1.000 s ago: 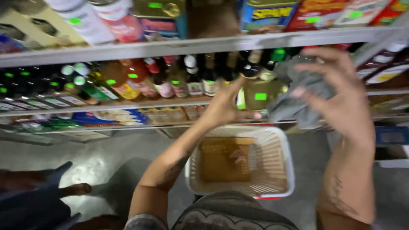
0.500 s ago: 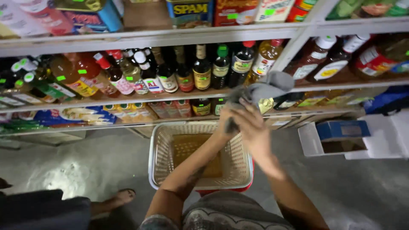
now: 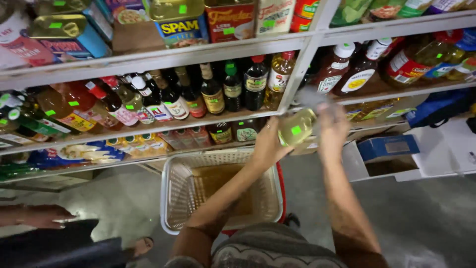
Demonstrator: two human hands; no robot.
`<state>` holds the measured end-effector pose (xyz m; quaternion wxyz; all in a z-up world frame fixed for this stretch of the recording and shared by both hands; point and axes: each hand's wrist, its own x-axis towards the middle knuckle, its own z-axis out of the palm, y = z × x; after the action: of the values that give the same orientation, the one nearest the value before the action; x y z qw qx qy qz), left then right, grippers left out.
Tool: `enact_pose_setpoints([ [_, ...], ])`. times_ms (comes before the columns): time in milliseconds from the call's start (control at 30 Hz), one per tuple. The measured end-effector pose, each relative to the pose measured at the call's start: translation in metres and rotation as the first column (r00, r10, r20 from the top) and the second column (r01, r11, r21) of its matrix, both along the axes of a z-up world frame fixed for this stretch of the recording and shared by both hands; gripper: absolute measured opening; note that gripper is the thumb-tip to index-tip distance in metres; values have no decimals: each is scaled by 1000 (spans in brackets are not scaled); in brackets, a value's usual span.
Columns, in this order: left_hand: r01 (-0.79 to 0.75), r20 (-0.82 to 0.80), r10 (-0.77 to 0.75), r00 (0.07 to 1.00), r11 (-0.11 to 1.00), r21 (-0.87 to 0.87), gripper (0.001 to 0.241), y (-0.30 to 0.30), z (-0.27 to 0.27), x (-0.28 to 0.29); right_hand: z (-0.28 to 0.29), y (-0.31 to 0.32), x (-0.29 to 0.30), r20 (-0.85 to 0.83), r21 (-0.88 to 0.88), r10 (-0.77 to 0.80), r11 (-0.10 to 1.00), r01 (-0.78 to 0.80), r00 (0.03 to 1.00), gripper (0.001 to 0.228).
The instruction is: Dusting and wiping down canned goods from a shelf and placing them into a shopping basket.
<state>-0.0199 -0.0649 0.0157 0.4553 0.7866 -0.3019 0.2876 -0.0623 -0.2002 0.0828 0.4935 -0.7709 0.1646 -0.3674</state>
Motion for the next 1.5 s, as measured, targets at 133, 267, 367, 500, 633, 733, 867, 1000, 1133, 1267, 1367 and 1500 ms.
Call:
enact_pose_setpoints([
  [133,-38,-583,-426,692,785,-618,62,-35,27,-14,43,13,-22,159,110,-57,993,39,986,54],
  [267,-208,-452,-707,543,408,-889,58,-80,57,-33,-4,-13,-25,15,-620,326,745,-247,945,54],
  [367,-188,-588,-509,629,634,-750,44,-129,38,-23,-11,-96,2,147,-623,288,770,-137,946,55],
  [500,-214,-517,-532,670,529,-821,51,-190,41,-32,-10,-148,-9,6,-52,106,993,-105,994,61],
  [633,-222,-550,-470,690,586,-779,33,-226,31,-30,-10,-161,-33,222,-365,200,924,-109,954,59],
  [733,-165,-493,-624,607,507,-846,35,-251,9,-28,-59,-236,-16,250,331,310,863,-382,917,49],
  [867,-116,-635,-347,690,814,-570,78,-261,11,-20,-57,-263,-34,196,724,264,611,-320,945,49],
  [1000,-130,-764,-400,507,840,-526,93,-268,11,-17,-3,-216,-62,-62,237,260,942,-239,964,76],
  [1133,-114,-557,-713,426,569,-815,80,-276,-36,-3,7,-219,-48,128,-166,545,835,-524,828,63],
  [1267,65,-215,-932,292,244,-968,97,-265,22,-27,-209,-338,39,253,563,416,671,-482,874,43],
  [1367,3,-168,-968,188,172,-985,73,-257,77,-21,-87,-267,31,364,914,34,179,-363,931,19],
  [1500,-284,-274,-890,364,174,-943,65,-291,61,-16,-31,-231,0,259,937,-36,254,-241,965,40],
])
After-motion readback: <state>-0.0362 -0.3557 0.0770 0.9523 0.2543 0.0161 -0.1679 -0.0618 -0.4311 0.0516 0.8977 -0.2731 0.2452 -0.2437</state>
